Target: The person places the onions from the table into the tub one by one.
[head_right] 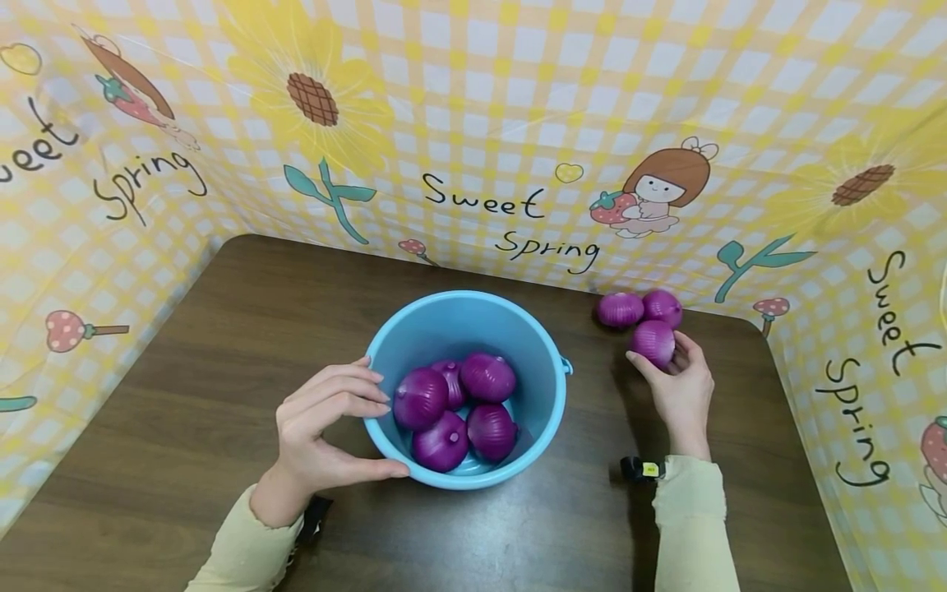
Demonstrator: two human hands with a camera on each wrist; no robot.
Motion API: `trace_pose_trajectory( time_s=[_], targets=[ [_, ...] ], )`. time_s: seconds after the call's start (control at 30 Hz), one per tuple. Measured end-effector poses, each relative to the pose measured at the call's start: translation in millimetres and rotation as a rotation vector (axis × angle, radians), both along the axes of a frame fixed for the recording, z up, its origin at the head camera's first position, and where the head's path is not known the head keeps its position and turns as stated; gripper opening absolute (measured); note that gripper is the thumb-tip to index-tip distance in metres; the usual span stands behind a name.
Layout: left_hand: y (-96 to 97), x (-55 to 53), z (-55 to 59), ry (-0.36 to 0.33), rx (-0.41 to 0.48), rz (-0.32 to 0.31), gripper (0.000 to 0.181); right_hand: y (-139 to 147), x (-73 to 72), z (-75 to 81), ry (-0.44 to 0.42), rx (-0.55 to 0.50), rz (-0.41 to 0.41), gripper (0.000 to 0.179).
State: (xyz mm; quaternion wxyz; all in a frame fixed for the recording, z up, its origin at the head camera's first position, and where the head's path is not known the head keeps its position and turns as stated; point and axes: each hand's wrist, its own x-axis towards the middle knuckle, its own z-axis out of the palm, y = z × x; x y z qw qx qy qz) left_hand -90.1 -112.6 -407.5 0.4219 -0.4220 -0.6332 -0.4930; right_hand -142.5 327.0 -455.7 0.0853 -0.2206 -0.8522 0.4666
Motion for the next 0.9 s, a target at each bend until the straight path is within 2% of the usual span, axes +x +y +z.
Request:
trace_pose_trajectory(
  time_s=[0.9],
  targets=[
    [-0.2, -0.2, 1.1, 0.002, -0.005, 0.004, 0.057, -20.6, 1.1, 14.3, 0.077, -0.013, 0.032, 0.088]
  ],
)
